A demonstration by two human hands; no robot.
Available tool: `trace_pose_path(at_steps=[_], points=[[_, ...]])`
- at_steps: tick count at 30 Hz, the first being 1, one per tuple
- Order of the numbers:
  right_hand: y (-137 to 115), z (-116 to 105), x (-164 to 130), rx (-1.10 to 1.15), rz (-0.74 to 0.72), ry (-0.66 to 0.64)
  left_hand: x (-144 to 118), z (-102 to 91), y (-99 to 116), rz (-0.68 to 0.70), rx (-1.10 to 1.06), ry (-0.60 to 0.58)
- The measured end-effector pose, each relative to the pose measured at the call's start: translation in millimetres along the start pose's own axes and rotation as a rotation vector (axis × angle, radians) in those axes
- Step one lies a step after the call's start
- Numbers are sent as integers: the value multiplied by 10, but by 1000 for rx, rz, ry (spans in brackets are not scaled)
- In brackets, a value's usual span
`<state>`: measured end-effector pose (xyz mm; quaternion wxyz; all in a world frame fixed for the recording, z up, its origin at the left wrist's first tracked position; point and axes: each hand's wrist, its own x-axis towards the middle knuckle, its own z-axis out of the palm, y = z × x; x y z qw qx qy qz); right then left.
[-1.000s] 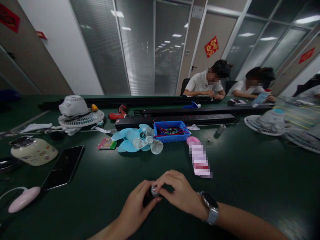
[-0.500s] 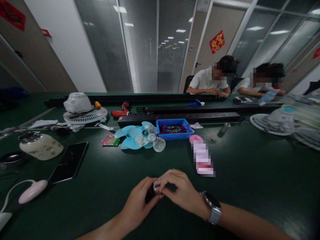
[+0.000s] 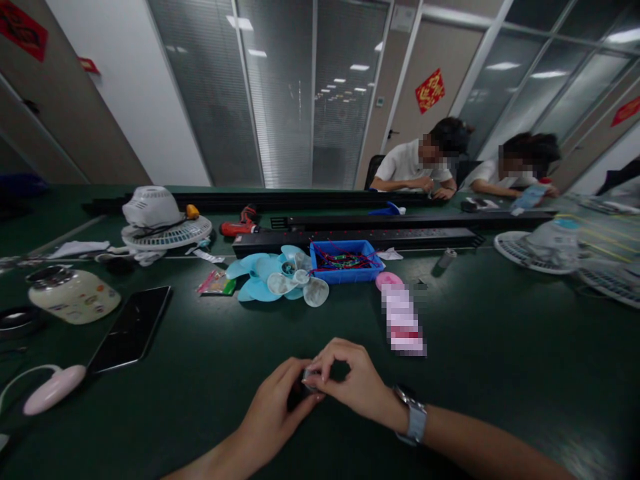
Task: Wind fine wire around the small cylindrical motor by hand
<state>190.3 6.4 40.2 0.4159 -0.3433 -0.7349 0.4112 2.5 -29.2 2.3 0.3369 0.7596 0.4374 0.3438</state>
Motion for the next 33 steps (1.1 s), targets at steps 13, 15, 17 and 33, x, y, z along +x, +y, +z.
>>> trace_pose_path(at_steps=[13, 15, 17, 33], points=[[-2, 3, 14, -4, 9, 9, 1, -3, 2, -7, 8, -7], [-11, -6, 18, -3, -15, 0, -2, 4, 2, -7, 13, 2], [-17, -12, 22, 2, -38, -13, -4, 10, 1, -2, 15, 11], [16, -9, 22, 90, 6, -44, 11, -1, 31, 3, 28, 17]])
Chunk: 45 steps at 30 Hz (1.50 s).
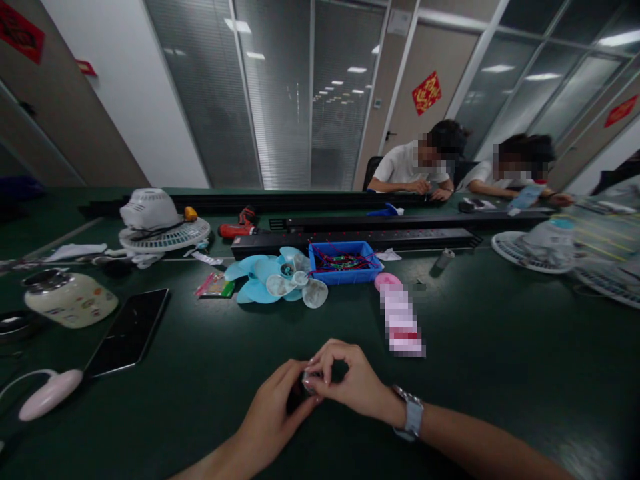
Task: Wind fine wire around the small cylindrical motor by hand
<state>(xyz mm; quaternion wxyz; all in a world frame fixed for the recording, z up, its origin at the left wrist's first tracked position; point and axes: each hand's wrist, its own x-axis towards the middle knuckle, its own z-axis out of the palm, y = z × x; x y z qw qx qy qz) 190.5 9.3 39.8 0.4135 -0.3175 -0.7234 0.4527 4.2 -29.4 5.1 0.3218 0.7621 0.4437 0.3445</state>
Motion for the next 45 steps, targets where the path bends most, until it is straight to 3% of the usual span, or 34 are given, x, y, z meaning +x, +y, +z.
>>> trace_pose_path(at_steps=[11, 19, 26, 45], points=[[3, 14, -3, 3, 20, 42, -15, -8, 1, 3, -14, -6], [22, 2, -2, -72, -127, -7, -2, 8, -18, 9, -17, 0], [-14, -13, 8, -71, -152, -45, -12, 22, -41, 15, -13, 6], [36, 3, -9, -53, -44, 5, 9, 2, -1, 11, -5, 4]])
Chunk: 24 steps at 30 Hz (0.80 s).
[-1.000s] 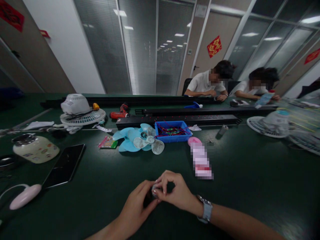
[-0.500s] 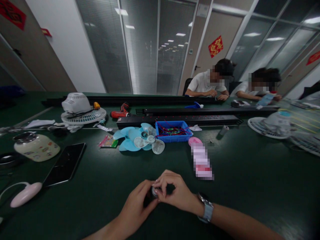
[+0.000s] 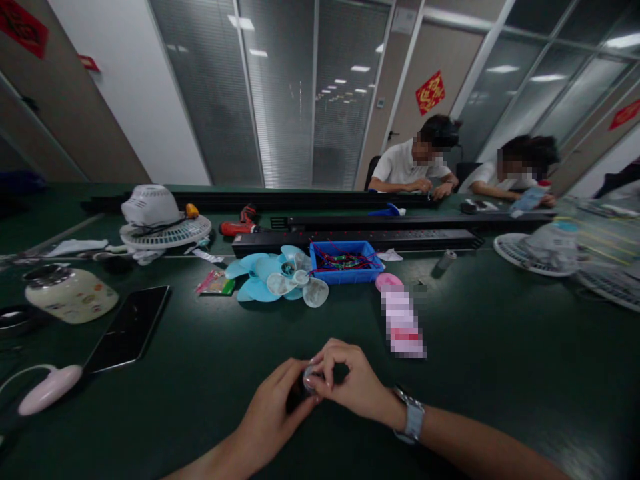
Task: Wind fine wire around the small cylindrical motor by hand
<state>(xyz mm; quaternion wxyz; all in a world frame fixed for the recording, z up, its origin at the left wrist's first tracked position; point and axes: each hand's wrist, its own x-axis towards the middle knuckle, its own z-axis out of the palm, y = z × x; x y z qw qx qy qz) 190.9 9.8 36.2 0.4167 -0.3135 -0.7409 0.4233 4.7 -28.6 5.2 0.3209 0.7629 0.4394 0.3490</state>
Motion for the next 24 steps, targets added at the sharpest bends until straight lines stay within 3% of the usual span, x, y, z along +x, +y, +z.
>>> trace_pose_path(at_steps=[15, 24], points=[[-48, -24, 30, 1, -33, -1, 8, -15, 61, -11, 4, 6], [-82, -68, 54, -26, -45, -59, -17, 5, -30, -4, 34, 27]])
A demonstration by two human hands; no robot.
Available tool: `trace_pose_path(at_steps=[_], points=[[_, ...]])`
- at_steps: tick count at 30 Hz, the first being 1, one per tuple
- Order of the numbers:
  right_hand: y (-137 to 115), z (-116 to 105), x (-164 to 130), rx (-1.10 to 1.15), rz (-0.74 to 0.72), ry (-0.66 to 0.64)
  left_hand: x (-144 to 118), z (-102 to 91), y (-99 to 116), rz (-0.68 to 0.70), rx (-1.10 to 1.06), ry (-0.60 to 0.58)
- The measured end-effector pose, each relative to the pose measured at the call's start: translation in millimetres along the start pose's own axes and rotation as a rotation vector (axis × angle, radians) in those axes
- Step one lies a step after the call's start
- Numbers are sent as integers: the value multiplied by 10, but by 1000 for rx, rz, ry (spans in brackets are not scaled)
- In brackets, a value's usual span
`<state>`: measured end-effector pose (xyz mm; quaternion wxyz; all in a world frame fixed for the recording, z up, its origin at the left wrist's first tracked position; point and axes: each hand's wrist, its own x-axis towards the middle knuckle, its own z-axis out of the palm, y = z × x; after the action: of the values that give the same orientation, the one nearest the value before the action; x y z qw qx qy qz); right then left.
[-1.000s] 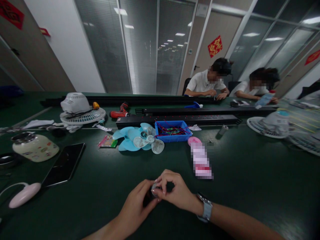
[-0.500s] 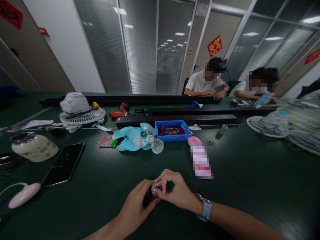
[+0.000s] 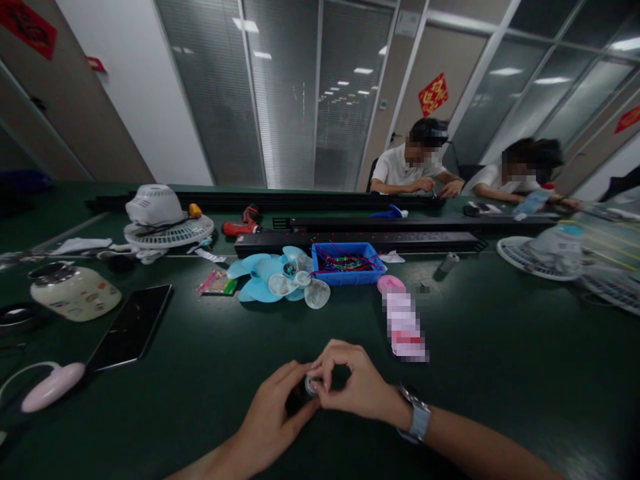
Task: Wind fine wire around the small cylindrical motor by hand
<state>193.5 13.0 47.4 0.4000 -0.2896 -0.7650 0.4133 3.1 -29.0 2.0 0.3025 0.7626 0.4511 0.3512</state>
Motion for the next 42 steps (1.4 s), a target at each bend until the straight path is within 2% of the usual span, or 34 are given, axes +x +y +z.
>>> trace_pose_path(at_steps=[7, 11, 17, 21, 26, 30, 35, 42], points=[[17, -45, 27, 24, 9, -49, -11, -9, 33, -9, 10, -18], [12, -38, 29, 66, 91, -49, -10, -9, 34, -9, 0, -30], [43, -3, 28, 243, 217, -30, 0, -2, 21, -28, 9, -44], [6, -34, 42, 99, 118, -55, 10, -4, 34, -24, -4, -41], [-44, -116, 74, -19, -33, -171, 3, -5, 41, -31, 2, -45], [-53, -152, 96, 13, -2, -234, -2, 5, 14, -38, 13, -48], [-33, -141, 80, -2, 47, -195, -15, 14, -7, -20, 21, -35], [19, -124, 66, 54, 34, -189, -23, 7, 16, 3, 18, -30]])
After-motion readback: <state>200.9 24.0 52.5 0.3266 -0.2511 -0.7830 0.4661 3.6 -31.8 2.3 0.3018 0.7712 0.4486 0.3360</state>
